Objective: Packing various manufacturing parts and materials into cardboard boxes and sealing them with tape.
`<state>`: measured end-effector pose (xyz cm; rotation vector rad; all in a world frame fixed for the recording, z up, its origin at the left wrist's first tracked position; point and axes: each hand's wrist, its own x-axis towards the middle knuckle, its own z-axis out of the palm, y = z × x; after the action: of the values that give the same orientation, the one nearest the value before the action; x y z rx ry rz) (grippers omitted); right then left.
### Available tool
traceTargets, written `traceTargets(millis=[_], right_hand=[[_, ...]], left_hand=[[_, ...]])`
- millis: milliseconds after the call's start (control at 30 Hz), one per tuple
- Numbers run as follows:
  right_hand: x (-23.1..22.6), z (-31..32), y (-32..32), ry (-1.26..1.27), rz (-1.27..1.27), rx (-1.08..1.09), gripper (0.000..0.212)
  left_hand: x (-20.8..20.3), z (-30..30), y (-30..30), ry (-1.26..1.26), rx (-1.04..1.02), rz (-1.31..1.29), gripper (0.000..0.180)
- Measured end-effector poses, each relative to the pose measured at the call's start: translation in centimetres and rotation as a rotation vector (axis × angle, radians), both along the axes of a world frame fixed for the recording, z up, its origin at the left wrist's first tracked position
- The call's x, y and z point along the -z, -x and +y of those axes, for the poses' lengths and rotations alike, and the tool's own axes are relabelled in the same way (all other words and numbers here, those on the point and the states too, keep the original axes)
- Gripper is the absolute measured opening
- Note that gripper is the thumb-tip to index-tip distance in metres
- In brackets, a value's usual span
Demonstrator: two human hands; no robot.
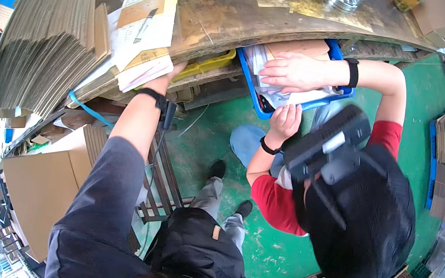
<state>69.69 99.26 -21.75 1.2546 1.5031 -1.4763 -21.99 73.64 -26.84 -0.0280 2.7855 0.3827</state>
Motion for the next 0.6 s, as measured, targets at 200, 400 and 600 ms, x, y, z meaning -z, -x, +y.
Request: traceTargets(millis=[200, 400, 600], right_hand=[[-1.5, -2.7, 14.6, -0.055, -0.473, 0.591, 0.019], [-0.9, -2.9, 17.3, -0.104, -0.42, 0.447, 0.027], [0.1, -2.5, 17.2, -0.097, -0.353, 0.387, 0.032]], left_hand=[[-0.5, -0.5, 0.5, -0.278, 0.156, 0.139, 0.054], [4.4, -4.3, -3.4, -0.003, 0.325, 0.461, 0.041], [2.4, -3.3, -4.0, -0.145, 0.432, 0.469, 0.043]])
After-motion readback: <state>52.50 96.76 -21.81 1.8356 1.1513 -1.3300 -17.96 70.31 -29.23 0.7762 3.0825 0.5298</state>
